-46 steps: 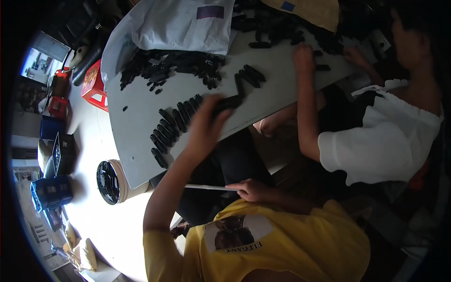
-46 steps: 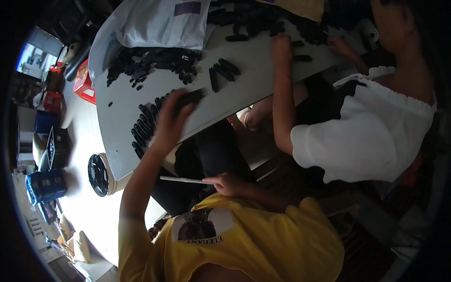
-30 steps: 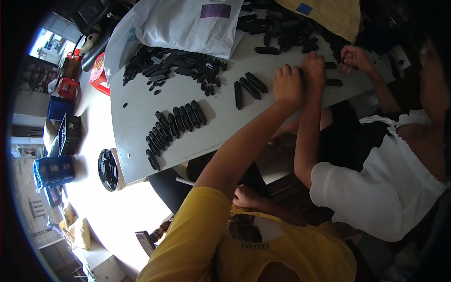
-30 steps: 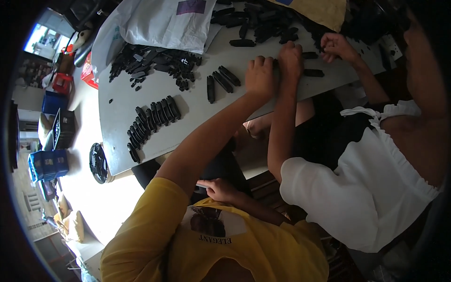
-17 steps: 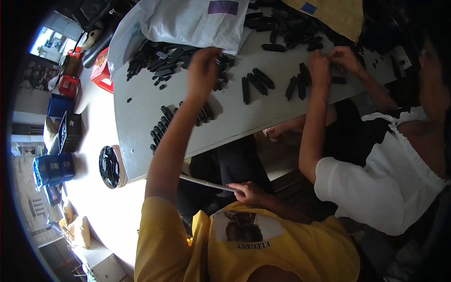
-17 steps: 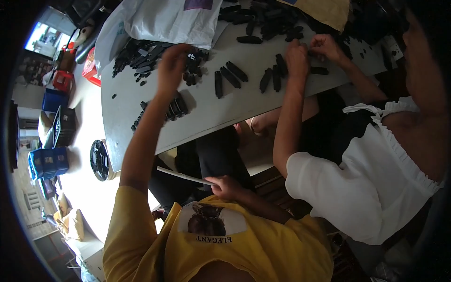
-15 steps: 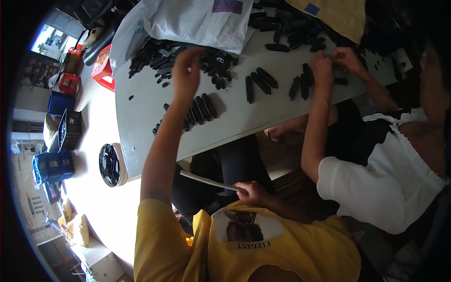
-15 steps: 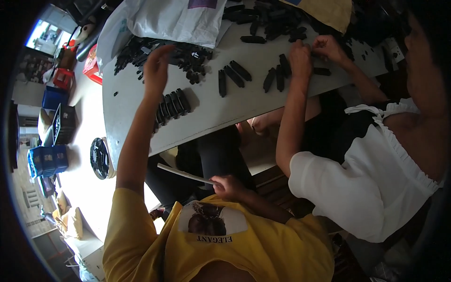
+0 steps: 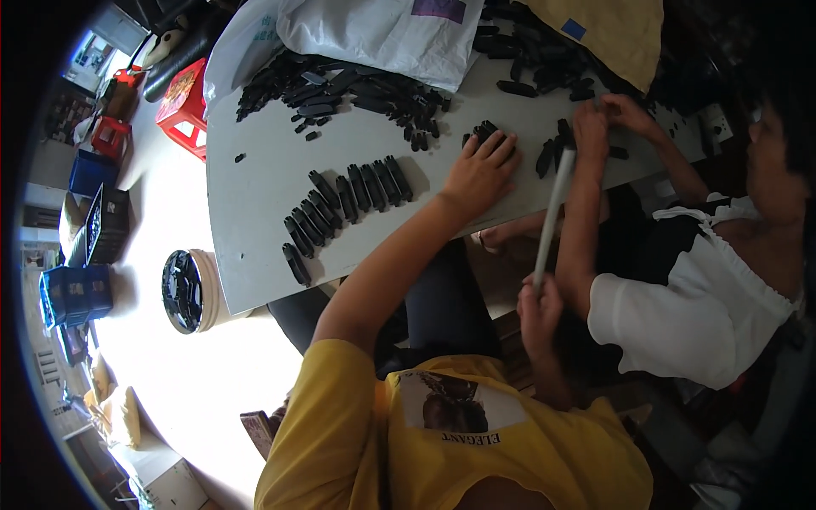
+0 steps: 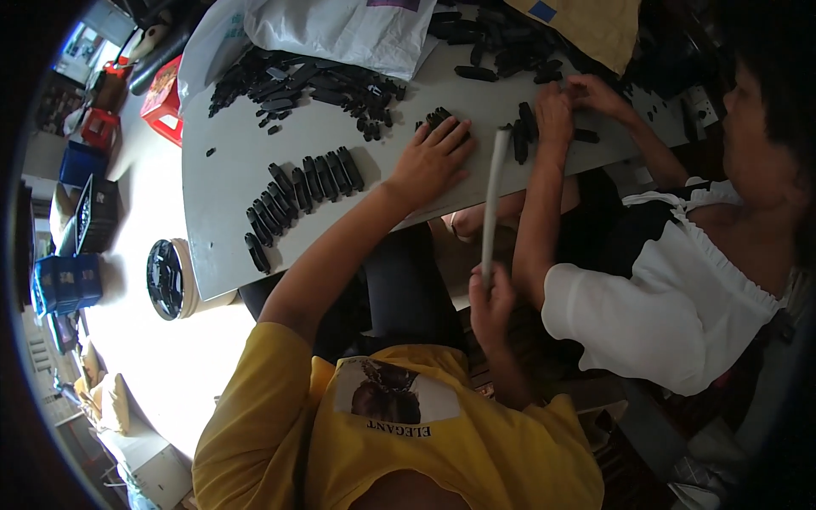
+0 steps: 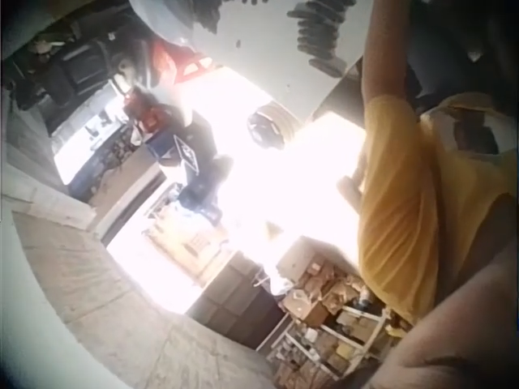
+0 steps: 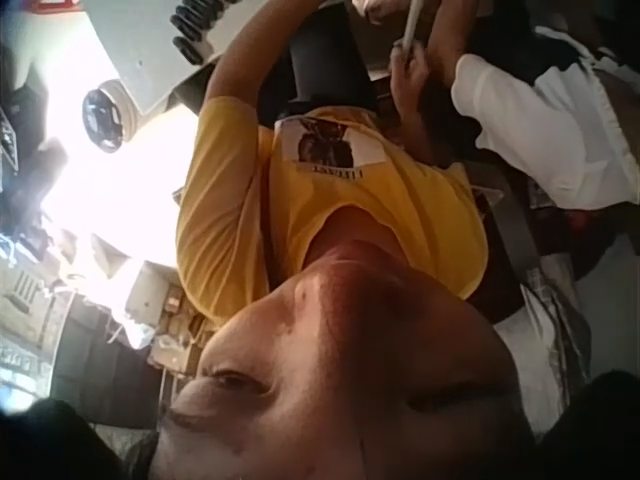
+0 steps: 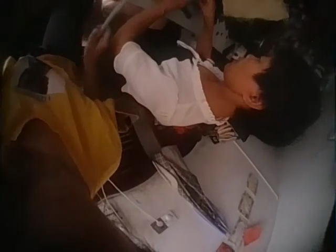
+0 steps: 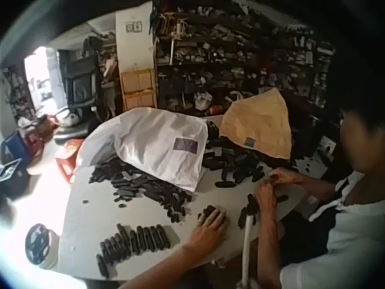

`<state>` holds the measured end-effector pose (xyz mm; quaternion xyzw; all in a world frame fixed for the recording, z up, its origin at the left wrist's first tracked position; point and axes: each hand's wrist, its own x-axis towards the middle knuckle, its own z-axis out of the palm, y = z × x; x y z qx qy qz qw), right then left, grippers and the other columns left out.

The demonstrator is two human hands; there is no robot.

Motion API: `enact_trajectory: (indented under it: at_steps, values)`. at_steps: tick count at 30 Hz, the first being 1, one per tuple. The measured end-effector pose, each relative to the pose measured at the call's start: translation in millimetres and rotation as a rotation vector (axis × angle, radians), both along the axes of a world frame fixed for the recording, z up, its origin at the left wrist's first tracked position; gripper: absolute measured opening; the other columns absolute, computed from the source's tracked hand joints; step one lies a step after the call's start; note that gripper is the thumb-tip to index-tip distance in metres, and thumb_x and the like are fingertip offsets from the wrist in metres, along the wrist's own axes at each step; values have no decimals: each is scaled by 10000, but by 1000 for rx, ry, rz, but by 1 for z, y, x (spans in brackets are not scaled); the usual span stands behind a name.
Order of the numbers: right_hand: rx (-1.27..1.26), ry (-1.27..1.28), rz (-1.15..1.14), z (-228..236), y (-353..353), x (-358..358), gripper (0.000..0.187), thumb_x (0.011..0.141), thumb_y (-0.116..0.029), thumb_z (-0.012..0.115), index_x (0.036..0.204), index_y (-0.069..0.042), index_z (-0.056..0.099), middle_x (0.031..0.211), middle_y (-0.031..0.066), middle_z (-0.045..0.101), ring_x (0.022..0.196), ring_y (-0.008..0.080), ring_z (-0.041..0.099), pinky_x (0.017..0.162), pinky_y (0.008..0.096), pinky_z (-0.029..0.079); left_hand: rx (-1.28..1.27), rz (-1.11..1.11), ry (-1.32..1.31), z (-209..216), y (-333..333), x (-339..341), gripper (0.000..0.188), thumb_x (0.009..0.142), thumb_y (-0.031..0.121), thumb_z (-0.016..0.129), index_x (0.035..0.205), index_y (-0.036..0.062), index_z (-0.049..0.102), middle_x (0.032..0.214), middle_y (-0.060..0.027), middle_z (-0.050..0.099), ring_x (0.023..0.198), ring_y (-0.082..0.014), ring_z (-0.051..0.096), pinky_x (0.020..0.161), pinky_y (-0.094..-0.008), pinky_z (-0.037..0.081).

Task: Sorting small black plastic components on a table and arranging them into rows.

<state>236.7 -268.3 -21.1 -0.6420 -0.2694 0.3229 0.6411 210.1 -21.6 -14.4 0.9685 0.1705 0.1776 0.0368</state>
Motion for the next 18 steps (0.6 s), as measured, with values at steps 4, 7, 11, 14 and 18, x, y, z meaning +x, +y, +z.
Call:
enact_trajectory:
  at_steps: [4,7,11,14,18]
  values:
    - [3,-125,-7,6,-5,17,67,916,-92,534,973,-62,516,673,-50,424,488,1,334,434,159,255,2,-34,19,2,-13,-41,501,842,338,622,1281,120,524,1452,-89,379,1362,-263,324,1095,-438,295]
    - [-24,-98,52,10,7,14,65,927,-95,535,982,-62,521,671,-59,422,497,-6,332,435,157,247,0,-6,35,6,-12,-76,485,855,331,608,1282,119,521,1454,-88,378,1366,-267,319,1106,-432,285]
    - [-75,-184,173,9,24,6,126,936,-98,538,1049,-45,554,663,-71,419,513,-7,328,446,168,247,-49,31,90,8,-11,-107,494,879,302,586,1332,129,487,1482,-90,350,1383,-268,304,1119,-428,270]
    - [-150,-172,243,23,37,-1,223,924,-108,561,1121,-5,588,812,-19,556,664,39,479,589,200,393,-56,57,93,7,-9,-126,493,881,290,587,1337,131,483,1489,-85,343,1393,-256,294,1125,-429,262]
    - [-171,-353,325,24,51,-4,340,921,-89,537,1251,-8,538,784,86,605,646,131,561,603,270,453,-62,68,98,10,-8,-144,498,878,274,594,1344,138,483,1497,-81,335,1398,-246,291,1126,-427,261]
